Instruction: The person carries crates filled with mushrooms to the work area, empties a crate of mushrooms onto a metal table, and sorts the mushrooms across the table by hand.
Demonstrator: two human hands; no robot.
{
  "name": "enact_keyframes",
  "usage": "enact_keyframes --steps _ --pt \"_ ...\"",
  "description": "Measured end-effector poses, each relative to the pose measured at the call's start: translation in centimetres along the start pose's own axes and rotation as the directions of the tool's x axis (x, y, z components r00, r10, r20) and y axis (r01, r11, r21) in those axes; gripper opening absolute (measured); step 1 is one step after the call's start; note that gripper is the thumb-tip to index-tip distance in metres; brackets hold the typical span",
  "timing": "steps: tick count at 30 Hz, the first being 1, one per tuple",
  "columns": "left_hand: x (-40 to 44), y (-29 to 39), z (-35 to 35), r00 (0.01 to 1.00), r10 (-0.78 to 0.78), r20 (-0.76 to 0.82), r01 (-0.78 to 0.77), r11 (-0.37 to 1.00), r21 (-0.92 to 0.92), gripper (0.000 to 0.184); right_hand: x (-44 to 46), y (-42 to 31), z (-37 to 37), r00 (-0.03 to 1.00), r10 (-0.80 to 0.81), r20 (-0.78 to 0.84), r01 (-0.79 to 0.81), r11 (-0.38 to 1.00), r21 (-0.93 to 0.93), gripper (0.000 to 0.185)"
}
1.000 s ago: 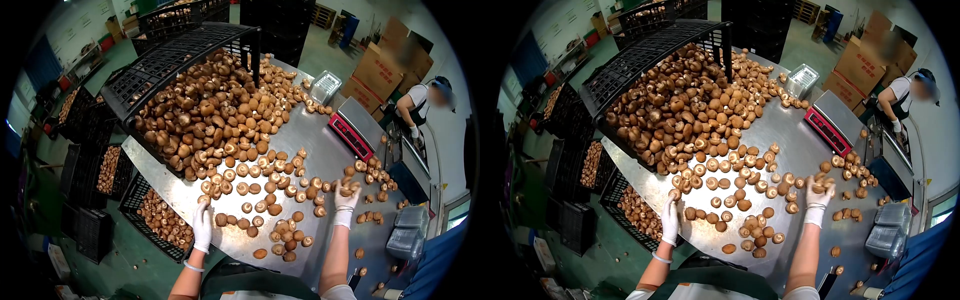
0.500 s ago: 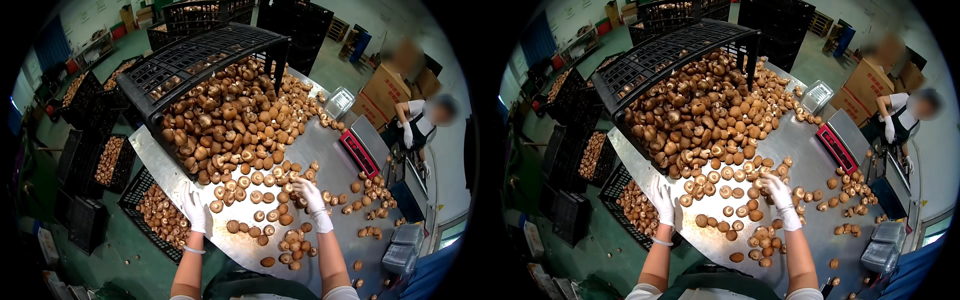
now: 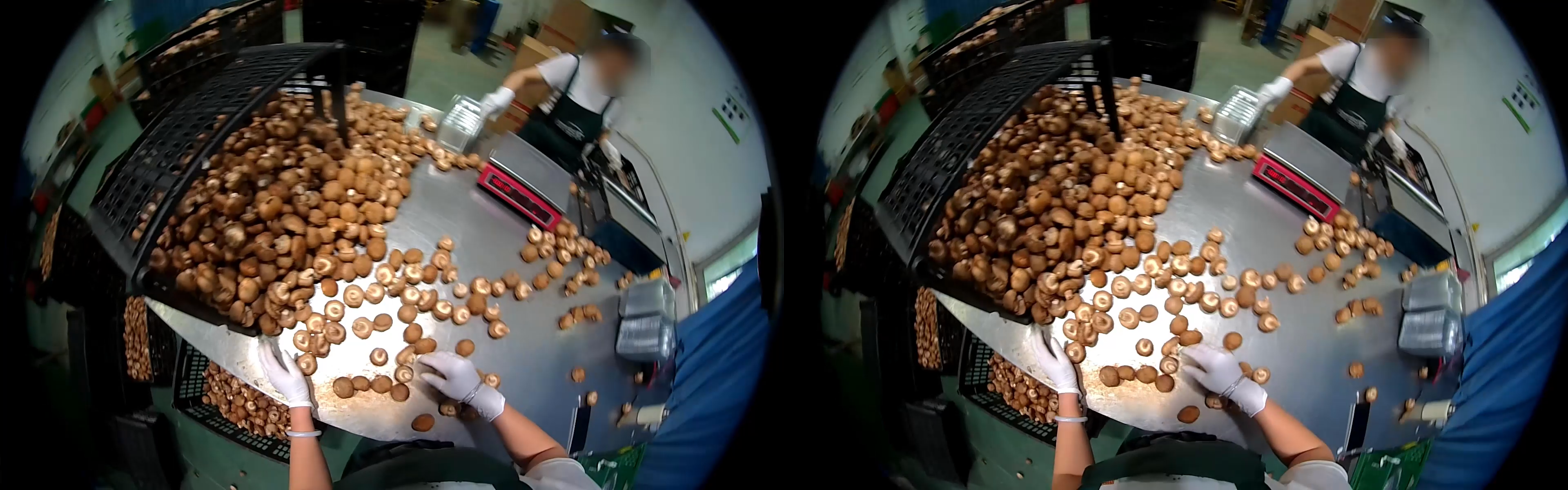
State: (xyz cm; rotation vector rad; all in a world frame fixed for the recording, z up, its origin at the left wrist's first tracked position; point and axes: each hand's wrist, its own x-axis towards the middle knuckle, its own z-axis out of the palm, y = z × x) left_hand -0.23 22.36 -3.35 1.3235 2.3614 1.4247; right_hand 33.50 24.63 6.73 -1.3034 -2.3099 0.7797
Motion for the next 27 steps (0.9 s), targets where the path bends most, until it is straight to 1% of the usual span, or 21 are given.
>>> enact_keyframes --steps 1,2,3,4,6,8,10,11,12,14,16,17,18,19,20,22,24,25,26,27 --pt "0.1 0.1 0.0 1.0 -0.016 0.01 0.016 1.0 -0.023 0.045 -1.0 -0.3 -0.9 0.997 0.07 -0.037 -0.069 0.997 0.026 0.031" --pt "0.3 0.2 0.0 1.0 0.007 0.015 -0.007 0.999 -0.041 0.045 -1.9 -0.6 -1.8 0.988 0.135 -0.074 -0.132 0.99 0.053 0.03" --pt "0.3 0.0 0.2 1.0 0.001 0.024 -0.001 1.0 -0.019 0.045 -3.0 0.6 -1.5 0.979 0.068 -0.19 -0.068 0.998 0.011 0.028" --pt "0.1 -0.3 0.2 0.999 -0.006 0.032 0.005 1.0 0.005 0.046 -4.0 1.0 -1.6 0.973 0.086 -0.213 -0.086 0.996 0.01 0.028" --pt "0.1 -0.9 0.3 0.999 0.011 0.033 -0.012 1.0 0.028 0.046 -5.5 1.8 -2.1 0.918 0.205 -0.338 -0.2 0.978 0.05 0.029" --pt "0.2 -1.3 0.4 0.999 0.018 0.038 -0.019 0.999 0.028 0.045 -6.5 2.9 -2.7 0.905 0.2 -0.375 -0.205 0.978 0.027 0.03" --pt "0.3 -0.9 0.3 0.999 0.04 0.028 -0.042 0.997 0.06 0.044 -7.0 4.1 -3.4 0.836 0.377 -0.398 -0.3 0.922 0.244 0.033" --pt "0.3 -0.7 0.3 0.999 0.044 0.025 -0.045 0.997 0.07 0.043 -7.0 4.7 -3.9 0.799 0.459 -0.389 -0.35 0.88 0.32 0.039" --pt "0.3 -0.3 0.2 0.999 0.045 0.021 -0.046 0.995 0.083 0.043 -6.7 6.0 -4.2 0.79 0.462 -0.402 -0.352 0.88 0.32 0.039" --pt "0.2 -1.1 0.4 0.999 0.044 0.009 -0.045 0.995 0.091 0.043 -5.9 8.7 -4.8 0.722 0.531 -0.444 -0.412 0.845 0.341 0.044" --pt "0.2 -1.1 0.3 0.998 0.061 0.003 -0.061 0.994 0.093 0.042 -4.0 9.6 -6.7 0.678 0.549 -0.489 -0.387 0.832 0.397 0.047" --pt "0.2 -1.1 0.2 0.998 0.062 0.005 -0.063 0.994 0.093 0.042 -3.2 12.7 -6.5 0.711 0.44 -0.549 -0.378 0.897 0.23 0.048" --pt "0.2 -1.0 0.2 0.998 0.068 0.005 -0.068 0.993 0.093 0.042 -2.0 13.2 -7.8 0.725 0.447 -0.524 -0.362 0.894 0.263 0.052" --pt "0.2 -0.9 0.2 0.997 0.074 0.005 -0.074 0.993 0.091 0.042 -1.0 15.2 -8.4 0.741 0.363 -0.565 -0.374 0.922 0.101 0.054" --pt "0.2 -1.0 0.2 0.999 0.053 0.009 -0.054 0.996 0.074 0.042 0.0 16.8 -9.2 0.738 0.37 -0.565 -0.407 0.911 0.065 0.059" --pt "0.1 -1.5 0.3 0.998 0.061 -0.003 -0.06 0.992 0.11 0.042 1.8 16.7 -11.4 0.711 0.467 -0.525 -0.583 0.809 -0.07 0.067" --pt "0.1 -1.1 0.3 1.0 0.006 0.008 -0.007 0.994 0.108 0.042 3.2 17.6 -11.9 0.746 0.498 -0.442 -0.63 0.742 -0.228 0.072" --pt "0.1 -1.5 0.5 1.0 0.021 -0.003 -0.02 0.992 0.127 0.043 3.7 18.2 -11.7 0.766 0.491 -0.415 -0.621 0.734 -0.277 0.076" --pt "0.2 -2.0 0.6 0.999 0.036 -0.013 -0.034 0.988 0.15 0.043 4.0 18.6 -11.1 0.753 0.538 -0.379 -0.65 0.699 -0.297 0.068" --pt "0.2 -2.3 0.7 1.0 0.015 -0.011 -0.013 0.989 0.148 0.043 4.4 19.1 -10.8 0.757 0.549 -0.354 -0.652 0.672 -0.351 0.06"
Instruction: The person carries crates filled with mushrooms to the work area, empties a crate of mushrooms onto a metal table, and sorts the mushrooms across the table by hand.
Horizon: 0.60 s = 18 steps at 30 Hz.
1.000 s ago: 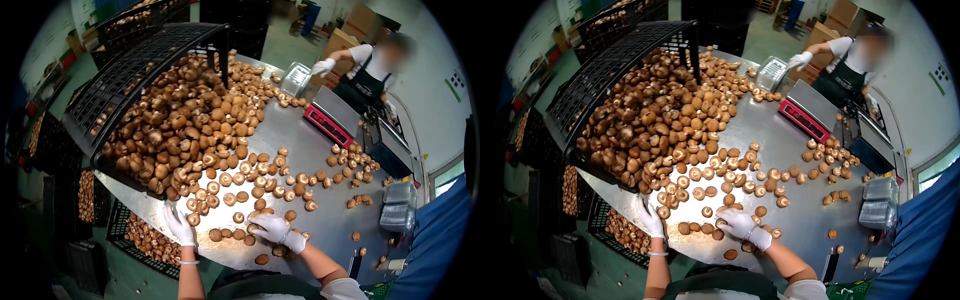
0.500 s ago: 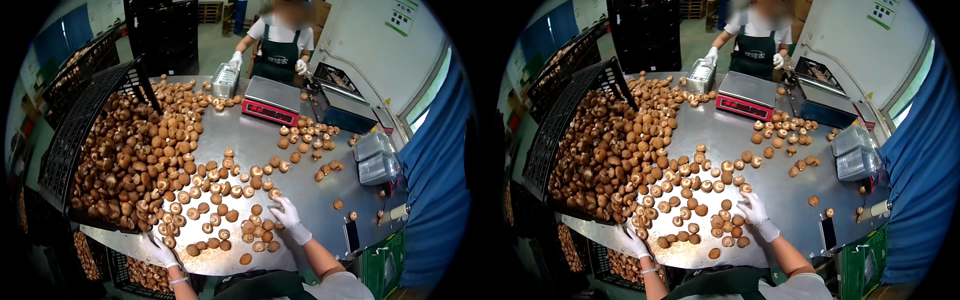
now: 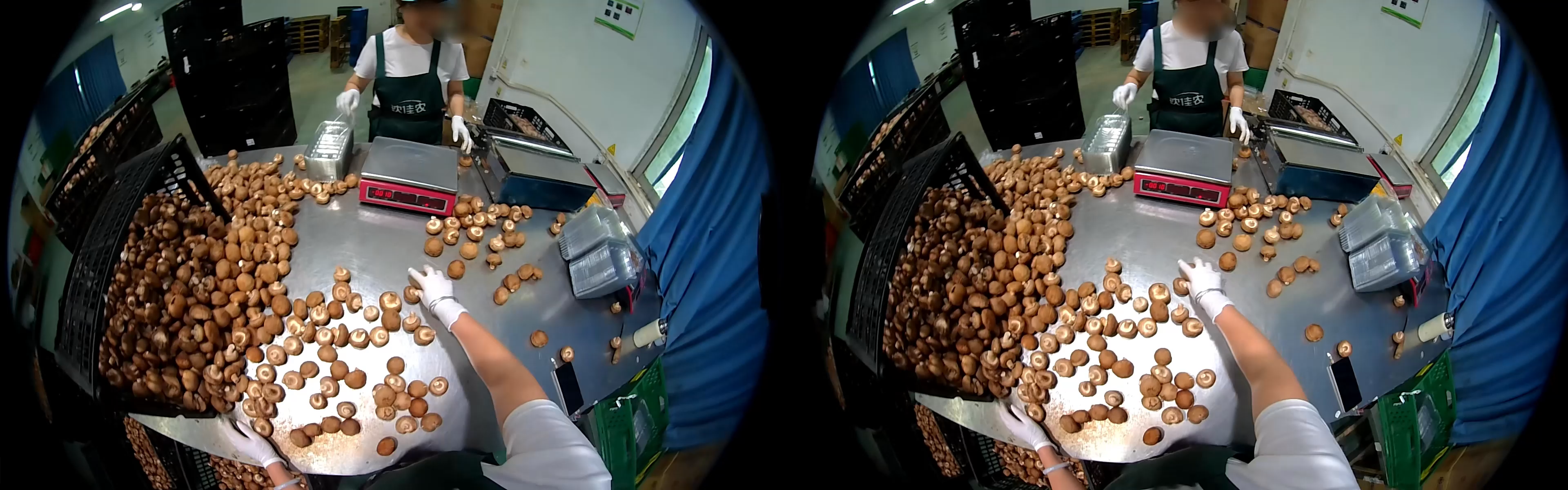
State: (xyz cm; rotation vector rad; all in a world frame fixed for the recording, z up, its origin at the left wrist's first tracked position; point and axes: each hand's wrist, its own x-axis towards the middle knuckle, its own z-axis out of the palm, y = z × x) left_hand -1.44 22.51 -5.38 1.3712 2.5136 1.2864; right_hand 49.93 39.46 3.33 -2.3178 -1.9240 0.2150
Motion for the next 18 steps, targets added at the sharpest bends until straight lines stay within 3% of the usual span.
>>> enact_keyframes --steps 1,2,3,6,9,10,11,12,14,17,18 --pt "0.0 0.2 -0.1 1.0 -0.011 0.016 0.011 1.0 0.016 0.043 0.3 0.0 0.5 1.0 -0.001 0.03 0.002 0.998 -0.058 0.053" --pt "0.1 0.3 -0.4 0.999 -0.019 0.034 0.018 1.0 0.017 0.043 0.2 0.1 1.1 0.999 -0.015 -0.042 0.012 0.997 -0.079 0.043" --pt "0.2 0.4 -0.5 0.998 -0.026 0.055 0.025 1.0 0.018 0.043 0.1 0.6 1.1 0.999 0.002 -0.043 -0.006 0.997 -0.075 0.043" --pt "0.2 -0.7 0.1 0.999 0.014 0.038 -0.017 0.998 0.057 0.042 -0.5 2.7 1.0 0.976 -0.156 -0.151 0.152 0.988 -0.037 0.04" --pt "0.2 0.0 -0.3 0.999 0.006 0.042 -0.007 1.0 0.02 0.043 -0.5 5.2 1.2 0.96 -0.239 -0.148 0.232 0.971 -0.06 0.041" --pt "0.2 0.1 -0.3 0.999 -0.014 0.042 0.011 0.997 0.071 0.043 -0.5 5.9 0.5 0.973 -0.212 -0.092 0.2 0.972 -0.12 0.035" --pt "0.1 0.1 -0.2 0.999 -0.034 0.042 0.029 0.992 0.121 0.043 -0.2 7.5 0.5 0.962 -0.209 -0.178 0.177 0.968 -0.18 0.034" --pt "0.0 0.8 -0.6 0.998 -0.034 0.046 0.028 0.992 0.126 0.043 0.2 8.6 -0.8 0.989 -0.065 -0.131 0.035 0.975 -0.217 0.034" --pt "0.1 2.6 -1.2 0.997 -0.02 0.076 0.007 0.987 0.158 0.043 1.4 11.7 -1.8 0.956 0.005 -0.293 -0.083 0.963 -0.256 0.034" --pt "0.2 0.6 -0.6 0.997 0.001 0.081 -0.011 0.992 0.122 0.043 4.7 12.8 -3.2 0.843 0.113 -0.525 -0.088 0.993 0.073 0.034" --pt "0.3 0.1 -0.4 0.996 -0.011 0.09 -0.008 0.978 0.208 0.043 5.9 12.5 -4.0 0.837 0.049 -0.545 -0.031 0.999 0.043 0.033"
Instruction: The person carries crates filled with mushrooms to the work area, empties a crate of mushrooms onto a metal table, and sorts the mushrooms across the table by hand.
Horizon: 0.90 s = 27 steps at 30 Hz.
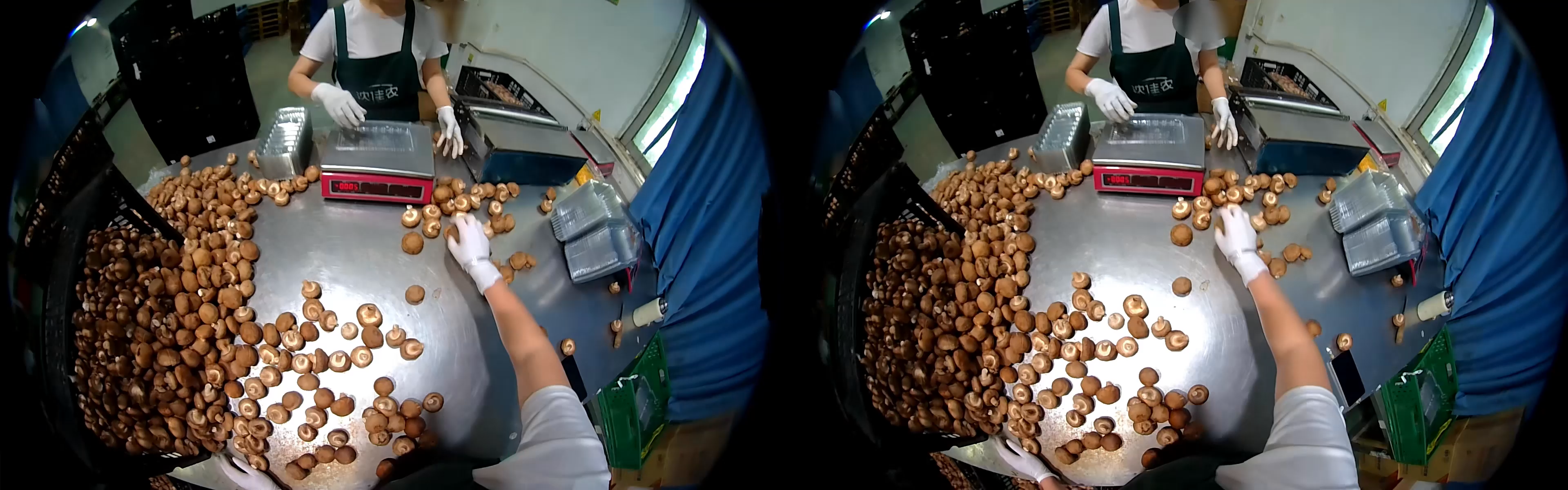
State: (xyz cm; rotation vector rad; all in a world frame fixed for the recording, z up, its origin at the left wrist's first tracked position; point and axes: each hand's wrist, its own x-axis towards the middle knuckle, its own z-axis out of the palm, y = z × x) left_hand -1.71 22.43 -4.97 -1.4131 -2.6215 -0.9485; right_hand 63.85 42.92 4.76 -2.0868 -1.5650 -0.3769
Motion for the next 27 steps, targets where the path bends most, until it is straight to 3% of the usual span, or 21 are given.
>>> enact_keyframes --steps 4,6,7,11,12,13,15,16,18,21,22,23,24,25,27 --pt "0.2 -0.4 0.1 0.998 -0.064 0.018 0.063 0.997 0.04 0.042 4.4 -1.9 4.1 0.945 -0.088 0.315 0.192 0.93 -0.313 0.026" --pt "0.8 -0.5 0.9 1.0 0.004 0.005 -0.004 0.999 0.034 0.04 6.0 -3.2 6.1 0.835 0.087 0.543 0.214 0.859 -0.465 0.025" --pt "1.2 -0.2 1.4 1.0 0.01 0.008 -0.01 1.0 0.022 0.04 6.6 -3.0 8.6 0.819 0.238 0.523 0.071 0.861 -0.503 0.023" --pt "1.2 -1.1 1.4 1.0 -0.012 0.012 0.012 1.0 0.003 0.04 6.5 -3.7 7.9 0.84 0.317 0.44 -0.061 0.861 -0.505 0.024" --pt "0.4 -1.4 0.3 0.999 -0.04 0.006 0.04 0.999 0.012 0.04 6.5 -3.4 7.2 0.824 0.194 0.533 0.103 0.872 -0.478 0.021" --pt "0.2 -1.6 0.0 0.999 -0.015 0.028 0.014 1.0 0.018 0.041 5.6 -3.2 6.3 0.802 0.119 0.585 0.283 0.787 -0.548 0.019" --pt "-0.1 0.4 -0.3 0.999 -0.038 0.012 0.038 0.999 0.001 0.042 4.5 -0.8 5.2 0.855 -0.002 0.518 0.276 0.848 -0.453 0.018" --pt "-0.1 1.1 -0.4 1.0 -0.03 -0.006 0.03 1.0 -0.009 0.04 3.4 0.4 4.4 0.902 -0.102 0.421 0.248 0.918 -0.31 0.022" --pt "-0.1 0.8 -0.3 1.0 0.007 -0.028 -0.008 1.0 -0.029 0.038 1.4 -2.0 0.9 0.934 0.002 0.359 0.043 0.992 -0.116 0.028" --pt "0.0 0.4 0.0 0.998 0.048 -0.028 -0.051 0.994 -0.098 0.036 -2.3 -7.9 -2.5 0.954 -0.003 0.3 -0.077 0.964 0.253 0.022" --pt "-0.1 0.7 -0.1 0.998 0.052 -0.038 -0.056 0.992 -0.11 0.036 -4.5 -8.7 0.3 0.898 0.05 0.437 -0.392 0.542 0.743 0.021" --pt "0.0 1.0 -0.2 0.997 0.063 -0.045 -0.068 0.99 -0.122 0.035 -5.2 -14.3 -3.9 0.788 0.087 0.609 -0.593 0.374 0.713 0.02" --pt "-0.1 1.2 -0.3 0.997 0.067 -0.049 -0.073 0.989 -0.13 0.035 -6.8 -18.2 -4.7 0.798 -0.014 0.603 -0.564 0.339 0.753 0.021" --pt "-0.1 1.2 -0.3 0.995 0.083 -0.061 -0.091 0.985 -0.144 0.036 -8.8 -21.6 -4.4 0.764 -0.135 0.631 -0.598 0.22 0.771 0.023" --pt "-0.2 1.1 -0.3 0.997 0.055 -0.063 -0.065 0.983 -0.17 0.037 -13.4 -29.1 -2.8 0.686 -0.431 0.586 -0.513 0.284 0.81 0.02"
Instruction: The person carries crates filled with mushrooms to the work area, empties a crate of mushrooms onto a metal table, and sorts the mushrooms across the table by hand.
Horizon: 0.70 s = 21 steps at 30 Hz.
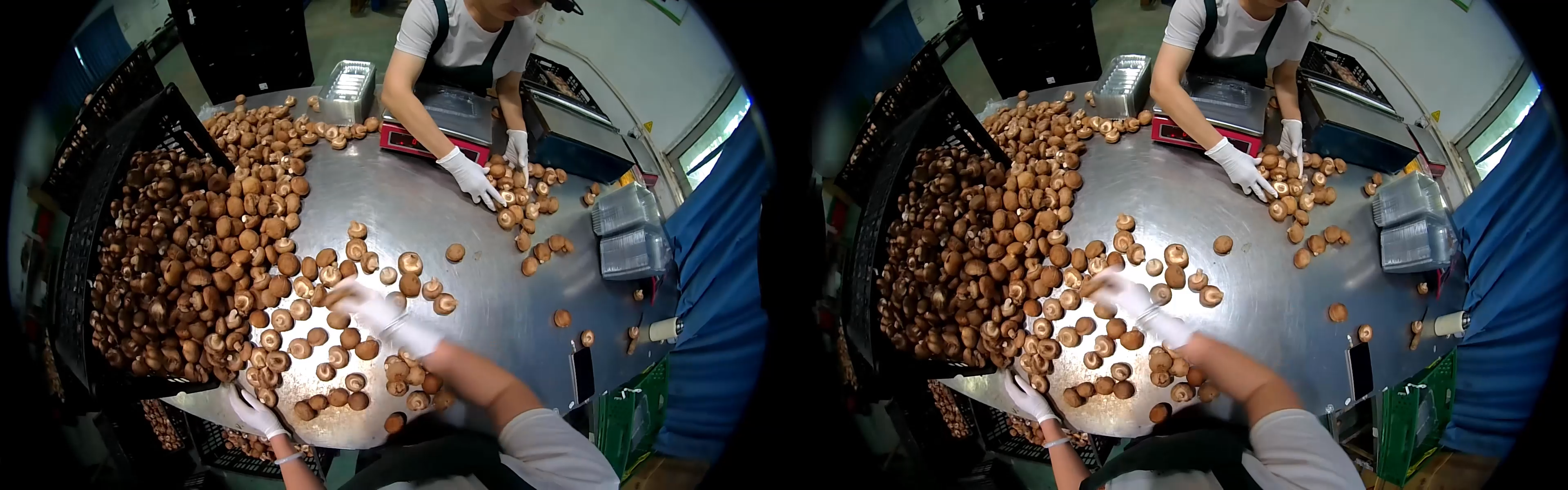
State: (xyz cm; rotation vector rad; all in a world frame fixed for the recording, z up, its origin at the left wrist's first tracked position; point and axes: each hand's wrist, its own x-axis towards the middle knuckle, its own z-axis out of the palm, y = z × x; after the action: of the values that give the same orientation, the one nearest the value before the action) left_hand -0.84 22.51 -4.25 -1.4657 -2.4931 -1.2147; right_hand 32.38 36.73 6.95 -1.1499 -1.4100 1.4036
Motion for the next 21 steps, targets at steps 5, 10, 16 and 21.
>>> enact_keyframes --steps 5,10,16,21 --pt "0.1 -1.0 0.5 1.0 -0.004 -0.004 0.004 0.999 -0.044 0.038 -3.7 -1.7 16.3 0.823 -0.147 0.549 0.223 0.972 -0.075 0.08" --pt "-0.2 -0.5 0.3 1.0 -0.023 -0.015 0.022 0.998 -0.062 0.036 1.7 -3.2 2.9 0.95 -0.228 0.214 0.306 0.82 -0.483 0.053" --pt "-0.3 0.5 0.2 0.997 -0.015 -0.071 0.008 0.994 -0.107 0.035 2.4 6.7 -10.8 0.885 -0.175 -0.432 -0.235 0.633 -0.738 0.048" --pt "-0.5 0.5 0.0 0.997 -0.065 -0.034 0.06 0.989 -0.137 0.036 2.2 6.1 -3.5 0.978 -0.167 -0.127 0.041 0.747 -0.664 0.045"
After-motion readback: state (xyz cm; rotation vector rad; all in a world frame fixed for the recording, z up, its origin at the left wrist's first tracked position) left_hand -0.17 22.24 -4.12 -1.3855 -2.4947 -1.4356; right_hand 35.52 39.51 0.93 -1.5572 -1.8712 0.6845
